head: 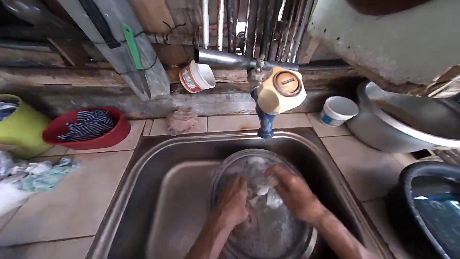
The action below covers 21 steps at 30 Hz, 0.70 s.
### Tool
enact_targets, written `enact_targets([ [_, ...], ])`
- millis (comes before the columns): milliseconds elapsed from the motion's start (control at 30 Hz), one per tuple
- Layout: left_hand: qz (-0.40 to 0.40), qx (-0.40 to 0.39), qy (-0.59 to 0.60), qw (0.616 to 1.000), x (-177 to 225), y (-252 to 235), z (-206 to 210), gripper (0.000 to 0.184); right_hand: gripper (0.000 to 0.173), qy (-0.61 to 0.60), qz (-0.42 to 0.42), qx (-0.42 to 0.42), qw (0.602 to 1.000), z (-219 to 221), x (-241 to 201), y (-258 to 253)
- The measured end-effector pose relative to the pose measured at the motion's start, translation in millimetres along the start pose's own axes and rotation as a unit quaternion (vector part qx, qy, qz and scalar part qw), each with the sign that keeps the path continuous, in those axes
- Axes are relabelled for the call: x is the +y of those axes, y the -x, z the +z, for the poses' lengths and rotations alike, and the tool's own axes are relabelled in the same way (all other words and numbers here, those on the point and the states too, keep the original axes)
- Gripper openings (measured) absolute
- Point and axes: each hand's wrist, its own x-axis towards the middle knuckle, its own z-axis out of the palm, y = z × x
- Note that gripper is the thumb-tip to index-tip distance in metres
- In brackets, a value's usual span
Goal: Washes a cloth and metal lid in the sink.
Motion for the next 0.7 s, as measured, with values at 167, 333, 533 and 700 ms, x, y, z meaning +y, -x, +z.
enact_targets([
  [167,-0.005,-0.055,0.029,0.998,-7,-22,44,0.086,0.039,0.139,0.171,-0.190,0.957,69,40,-17],
  [333,0.070,0.008,0.114,0.991,7,-18,6,0.092,0.035,-0.013,0.106,-0.145,0.984,27,15,-24],
  [533,0.143,0.143,0.336,0.920,-22,-27,31,0.060,0.019,-0.340,-0.108,0.132,0.925,-71,-58,18],
  [700,0.148,0.290,0.580,0.747,11,-13,23,0.053,0.050,-0.553,0.080,0.189,0.808,-13,-9,-3],
])
